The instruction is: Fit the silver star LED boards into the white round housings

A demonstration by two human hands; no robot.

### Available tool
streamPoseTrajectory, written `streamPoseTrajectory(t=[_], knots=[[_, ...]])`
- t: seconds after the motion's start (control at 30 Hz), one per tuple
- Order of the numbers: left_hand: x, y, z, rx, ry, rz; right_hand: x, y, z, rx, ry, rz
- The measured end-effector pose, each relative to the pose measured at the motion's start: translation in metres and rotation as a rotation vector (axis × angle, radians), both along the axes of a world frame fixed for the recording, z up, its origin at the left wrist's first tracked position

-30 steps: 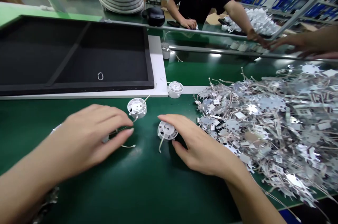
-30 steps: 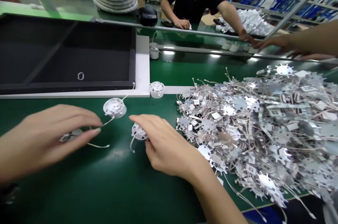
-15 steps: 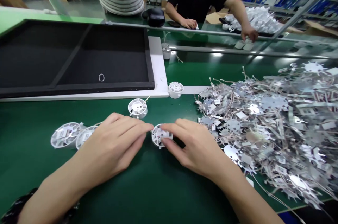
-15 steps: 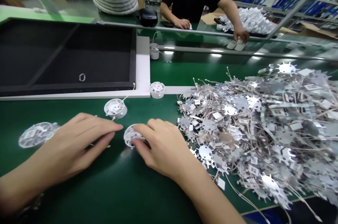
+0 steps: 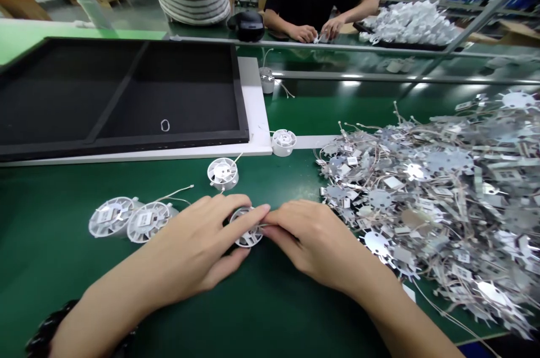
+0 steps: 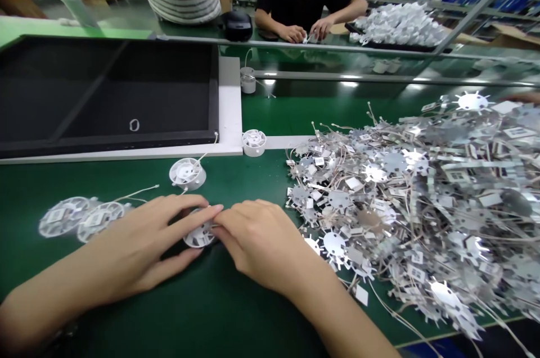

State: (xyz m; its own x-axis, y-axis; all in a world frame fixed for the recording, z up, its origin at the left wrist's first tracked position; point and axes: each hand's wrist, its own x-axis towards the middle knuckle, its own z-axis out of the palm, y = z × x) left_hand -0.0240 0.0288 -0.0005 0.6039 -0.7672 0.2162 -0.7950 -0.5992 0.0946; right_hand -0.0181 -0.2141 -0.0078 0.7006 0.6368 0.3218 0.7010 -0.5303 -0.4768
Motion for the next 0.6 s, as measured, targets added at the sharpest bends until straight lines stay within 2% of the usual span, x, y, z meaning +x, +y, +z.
streamPoseTrajectory(t=[0.17,0.27,0.47,0.6], knots=[[-0.004,-0.015,0.001,-0.08,-0.006,0.023,-0.001,0.003,-0.002,0.057,-0.166,0.029],[-0.004,-0.016,-0.001,-0.043,0.005,0.062,-0.004,0.003,0.001,0.039,-0.197,0.092],[-0.005,-0.01,-0.013,-0.059,0.022,0.159,-0.003,-0.002,0.006,-0.078,-0.001,0.066],[-0.004,-0.01,-0.016,-0.069,-0.004,0.109,0.0,-0.005,0.008,-0.117,0.118,0.009]])
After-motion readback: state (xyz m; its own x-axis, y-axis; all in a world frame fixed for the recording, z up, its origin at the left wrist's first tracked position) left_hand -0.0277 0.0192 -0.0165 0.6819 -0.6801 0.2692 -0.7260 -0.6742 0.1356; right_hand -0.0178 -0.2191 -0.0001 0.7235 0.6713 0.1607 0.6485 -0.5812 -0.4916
